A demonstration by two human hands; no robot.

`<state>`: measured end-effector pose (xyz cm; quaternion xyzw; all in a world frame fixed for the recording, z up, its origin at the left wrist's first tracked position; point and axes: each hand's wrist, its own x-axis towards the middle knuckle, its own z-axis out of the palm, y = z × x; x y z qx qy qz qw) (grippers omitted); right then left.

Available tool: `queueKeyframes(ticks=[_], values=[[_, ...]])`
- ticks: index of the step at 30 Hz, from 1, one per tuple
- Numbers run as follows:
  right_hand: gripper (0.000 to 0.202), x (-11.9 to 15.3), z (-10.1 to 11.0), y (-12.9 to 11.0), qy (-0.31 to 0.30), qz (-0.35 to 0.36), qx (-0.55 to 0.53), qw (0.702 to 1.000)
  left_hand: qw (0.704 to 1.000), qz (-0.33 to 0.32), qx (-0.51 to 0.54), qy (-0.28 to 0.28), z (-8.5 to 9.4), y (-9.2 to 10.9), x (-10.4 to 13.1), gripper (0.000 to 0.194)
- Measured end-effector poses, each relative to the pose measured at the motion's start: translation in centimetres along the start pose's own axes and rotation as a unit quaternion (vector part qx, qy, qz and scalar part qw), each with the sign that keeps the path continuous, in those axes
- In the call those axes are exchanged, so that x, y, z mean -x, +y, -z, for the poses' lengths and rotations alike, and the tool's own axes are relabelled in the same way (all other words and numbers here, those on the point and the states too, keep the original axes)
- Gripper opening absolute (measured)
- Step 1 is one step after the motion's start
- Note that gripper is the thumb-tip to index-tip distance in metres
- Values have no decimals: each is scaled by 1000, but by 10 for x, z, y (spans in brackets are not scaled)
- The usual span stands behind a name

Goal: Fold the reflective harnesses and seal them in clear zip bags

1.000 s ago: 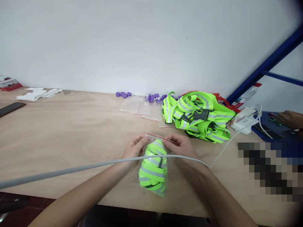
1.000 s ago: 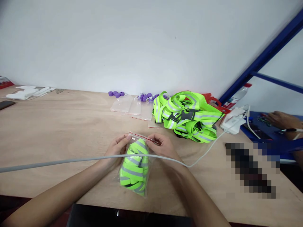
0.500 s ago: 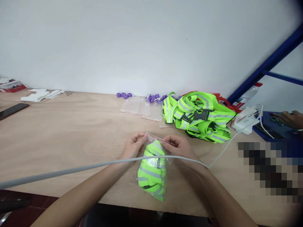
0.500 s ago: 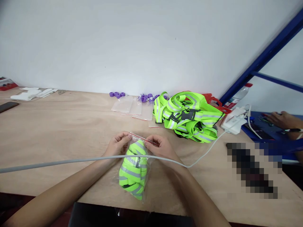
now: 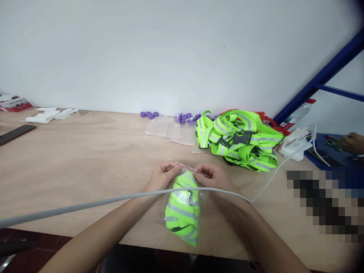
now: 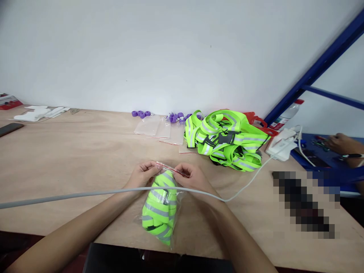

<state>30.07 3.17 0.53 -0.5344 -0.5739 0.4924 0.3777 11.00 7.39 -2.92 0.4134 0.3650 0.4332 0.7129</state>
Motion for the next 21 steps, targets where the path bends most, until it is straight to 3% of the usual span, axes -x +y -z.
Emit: queueKeyframes(ticks=[9, 14, 21], values=[[28, -3, 0, 8, -34, 3, 16, 999, 1000, -1, 3, -9, 1, -6, -1, 40], [28, -1, -3, 7, -28, 20, 13, 999, 997, 32, -39, -56, -1, -1, 2, 44], [24, 4, -7, 1, -13, 41, -1, 999, 990, -78, -111, -32, -6, 10, 14, 39]])
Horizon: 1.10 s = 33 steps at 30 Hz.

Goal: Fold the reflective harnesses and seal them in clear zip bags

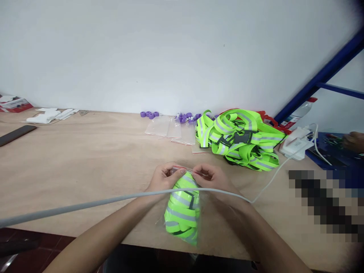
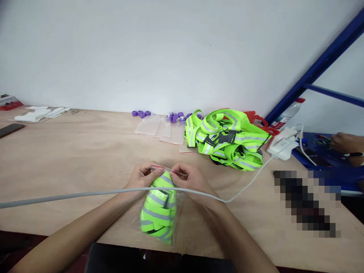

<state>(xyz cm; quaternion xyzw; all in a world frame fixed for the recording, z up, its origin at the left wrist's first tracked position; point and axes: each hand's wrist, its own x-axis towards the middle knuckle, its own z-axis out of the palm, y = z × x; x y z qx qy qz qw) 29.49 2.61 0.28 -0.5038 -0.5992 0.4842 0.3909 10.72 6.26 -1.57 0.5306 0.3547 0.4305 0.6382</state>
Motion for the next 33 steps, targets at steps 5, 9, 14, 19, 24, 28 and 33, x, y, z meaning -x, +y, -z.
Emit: queueKeyframes(ticks=[5, 9, 14, 19, 24, 28, 33], values=[[23, 7, 0, -7, 7, 22, 34, 999, 999, -31, -11, -13, 0, 12, 4, 33], [19, 12, 2, -22, 31, 66, 114, 991, 997, -54, -15, -50, 0, 22, 5, 26], [15, 18, 7, -50, 36, 118, 196, 973, 986, -148, -61, -44, 2, 34, 9, 14], [15, 16, 3, -80, 34, 198, 322, 925, 957, -260, -128, -17, 8, 42, 11, 8], [13, 11, -7, -88, 45, 236, 353, 904, 928, -332, -166, -16, 11, 46, 13, 8], [11, 10, -10, -86, 43, 256, 369, 892, 912, -367, -181, -28, 12, 48, 15, 7], [14, 10, -11, -86, 39, 281, 385, 878, 909, -357, -213, -39, 13, 49, 16, 5]])
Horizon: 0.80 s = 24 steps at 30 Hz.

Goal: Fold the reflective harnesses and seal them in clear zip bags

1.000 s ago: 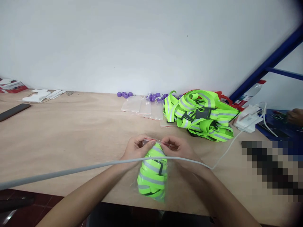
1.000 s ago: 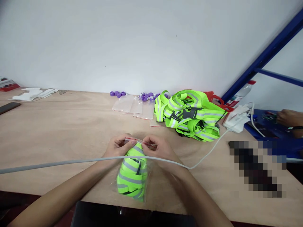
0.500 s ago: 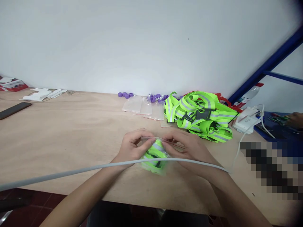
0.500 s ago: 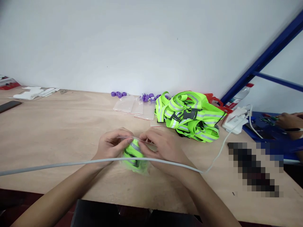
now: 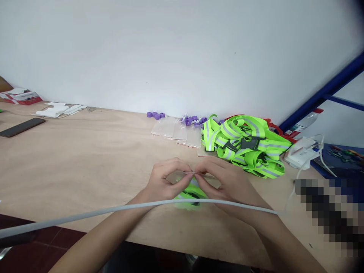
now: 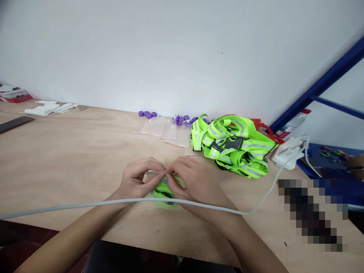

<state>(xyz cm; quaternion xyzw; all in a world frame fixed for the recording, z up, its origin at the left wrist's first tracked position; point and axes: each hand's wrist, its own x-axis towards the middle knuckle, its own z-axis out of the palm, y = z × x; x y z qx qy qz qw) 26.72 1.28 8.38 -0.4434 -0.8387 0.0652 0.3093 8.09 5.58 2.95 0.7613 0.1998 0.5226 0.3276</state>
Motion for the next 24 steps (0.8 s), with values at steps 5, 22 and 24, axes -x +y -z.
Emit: queueKeyframes(ticks=[5, 22, 24], values=[[15, 1, 1, 1, -8, -27, -16, 999, 1000, 3, -2, 7, 0, 0, 1, 6], [12, 11, -3, 8, 13, -50, -60, 997, 999, 24, 16, -16, 3, -1, -3, 10], [12, 13, -2, 9, 3, -76, -74, 994, 1000, 21, 8, -14, 5, -2, -2, 11]])
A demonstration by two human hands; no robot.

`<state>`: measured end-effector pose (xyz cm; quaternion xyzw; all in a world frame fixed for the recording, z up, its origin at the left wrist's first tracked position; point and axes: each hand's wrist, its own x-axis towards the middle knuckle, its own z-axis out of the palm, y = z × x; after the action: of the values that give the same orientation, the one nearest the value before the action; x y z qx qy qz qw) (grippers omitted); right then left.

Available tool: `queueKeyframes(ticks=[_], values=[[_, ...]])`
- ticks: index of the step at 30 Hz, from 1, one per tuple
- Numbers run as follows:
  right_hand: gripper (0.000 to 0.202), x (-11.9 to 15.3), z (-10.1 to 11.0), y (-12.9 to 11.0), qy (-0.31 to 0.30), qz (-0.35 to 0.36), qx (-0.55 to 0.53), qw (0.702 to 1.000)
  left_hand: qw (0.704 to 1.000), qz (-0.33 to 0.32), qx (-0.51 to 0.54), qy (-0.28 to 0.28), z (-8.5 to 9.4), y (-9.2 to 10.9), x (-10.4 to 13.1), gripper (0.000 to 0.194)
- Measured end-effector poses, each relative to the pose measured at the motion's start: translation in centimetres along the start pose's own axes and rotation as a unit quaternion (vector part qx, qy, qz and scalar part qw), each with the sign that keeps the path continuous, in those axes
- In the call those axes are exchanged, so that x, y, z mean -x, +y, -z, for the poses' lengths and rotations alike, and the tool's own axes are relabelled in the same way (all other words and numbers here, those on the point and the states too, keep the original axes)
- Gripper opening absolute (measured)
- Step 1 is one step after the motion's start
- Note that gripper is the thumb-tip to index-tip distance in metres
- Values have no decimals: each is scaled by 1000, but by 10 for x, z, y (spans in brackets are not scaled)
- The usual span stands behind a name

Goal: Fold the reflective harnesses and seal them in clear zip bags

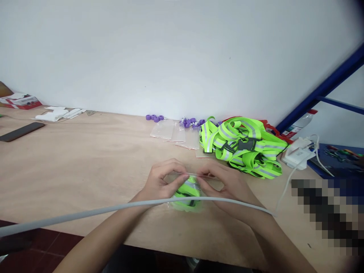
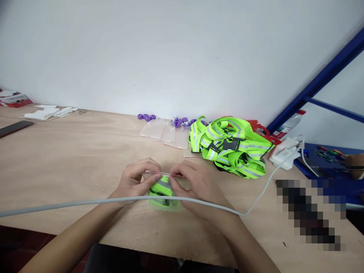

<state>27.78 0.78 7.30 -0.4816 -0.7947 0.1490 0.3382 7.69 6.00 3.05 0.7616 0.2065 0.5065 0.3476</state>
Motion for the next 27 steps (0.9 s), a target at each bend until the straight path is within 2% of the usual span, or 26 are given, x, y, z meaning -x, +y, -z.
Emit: queueKeyframes(ticks=[4, 9, 15, 18, 23, 27], values=[[16, 4, 1, 5, -3, -14, -16, 1000, 1000, 24, 5, 0, 2, -1, 5, 14], [21, 6, 0, 6, 24, 13, -12, 1000, 996, 71, 50, 4, 2, 0, 4, 17], [18, 6, -1, 13, 33, -22, -19, 999, 980, 158, 119, 3, 11, -9, 0, 11], [17, 5, -3, 17, 45, -18, -43, 998, 985, 139, 106, 1, 15, -11, -1, 11], [18, 5, -6, 15, 39, -33, -60, 997, 995, 83, 36, -35, 16, -7, -1, 10], [16, 7, -7, 18, 36, -45, -84, 995, 999, 40, -6, -17, 17, -5, 0, 13]])
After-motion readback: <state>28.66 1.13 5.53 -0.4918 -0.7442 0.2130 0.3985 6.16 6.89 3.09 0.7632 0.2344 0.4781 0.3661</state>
